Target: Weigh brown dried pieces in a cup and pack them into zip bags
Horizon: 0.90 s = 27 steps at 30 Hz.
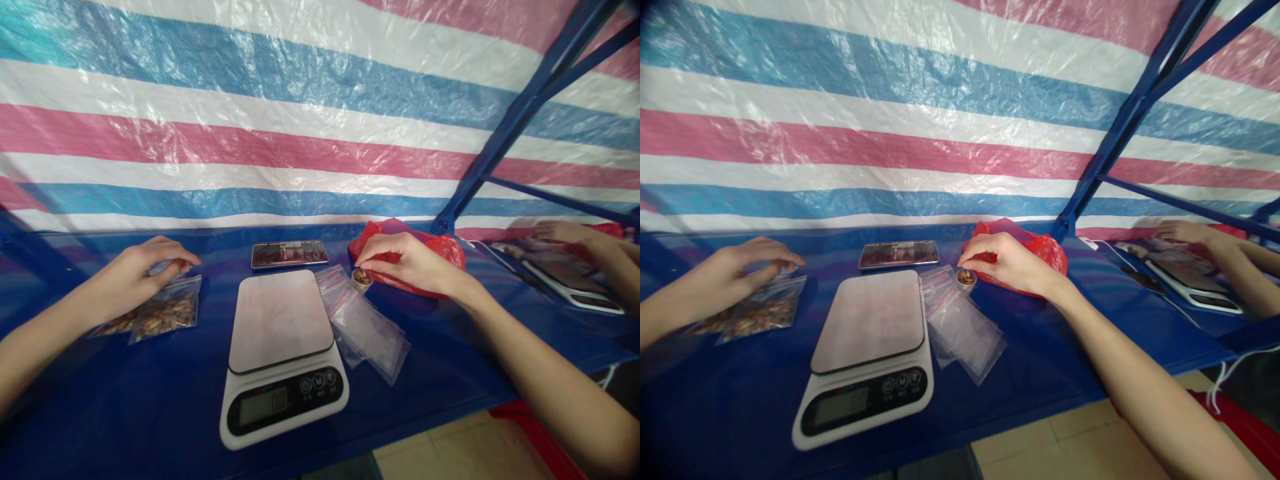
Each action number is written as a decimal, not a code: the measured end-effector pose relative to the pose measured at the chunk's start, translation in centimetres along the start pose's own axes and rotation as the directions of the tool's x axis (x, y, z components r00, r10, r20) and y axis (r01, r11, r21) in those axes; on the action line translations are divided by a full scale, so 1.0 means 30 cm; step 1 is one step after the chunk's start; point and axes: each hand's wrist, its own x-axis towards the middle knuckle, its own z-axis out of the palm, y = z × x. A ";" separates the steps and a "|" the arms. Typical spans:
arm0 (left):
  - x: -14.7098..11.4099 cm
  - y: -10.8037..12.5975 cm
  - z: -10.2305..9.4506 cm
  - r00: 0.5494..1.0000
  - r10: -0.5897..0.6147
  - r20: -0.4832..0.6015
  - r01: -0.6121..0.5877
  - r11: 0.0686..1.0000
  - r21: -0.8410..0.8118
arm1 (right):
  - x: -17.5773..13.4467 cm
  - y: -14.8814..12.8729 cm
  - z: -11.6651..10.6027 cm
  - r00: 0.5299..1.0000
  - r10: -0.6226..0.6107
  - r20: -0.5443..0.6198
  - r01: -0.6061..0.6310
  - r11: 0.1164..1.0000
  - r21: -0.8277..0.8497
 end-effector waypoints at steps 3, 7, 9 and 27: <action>-0.001 -0.010 0.001 1.000 -0.009 -0.001 0.009 1.000 0.011 | -0.007 0.010 -0.001 0.999 0.033 -0.020 -0.033 0.999 -0.014; -0.002 -0.027 0.001 1.000 0.019 0.020 -0.019 1.000 0.022 | -0.009 0.011 0.004 0.998 0.065 -0.027 -0.065 0.998 -0.011; -0.001 -0.031 0.002 1.000 0.021 0.016 -0.021 0.999 0.034 | -0.009 0.003 -0.004 0.996 0.071 -0.045 -0.072 0.997 -0.017; -0.009 -0.028 0.010 0.999 0.042 -0.006 -0.042 0.999 0.002 | -0.076 0.201 -0.123 0.940 0.334 -0.071 -0.333 0.851 -0.405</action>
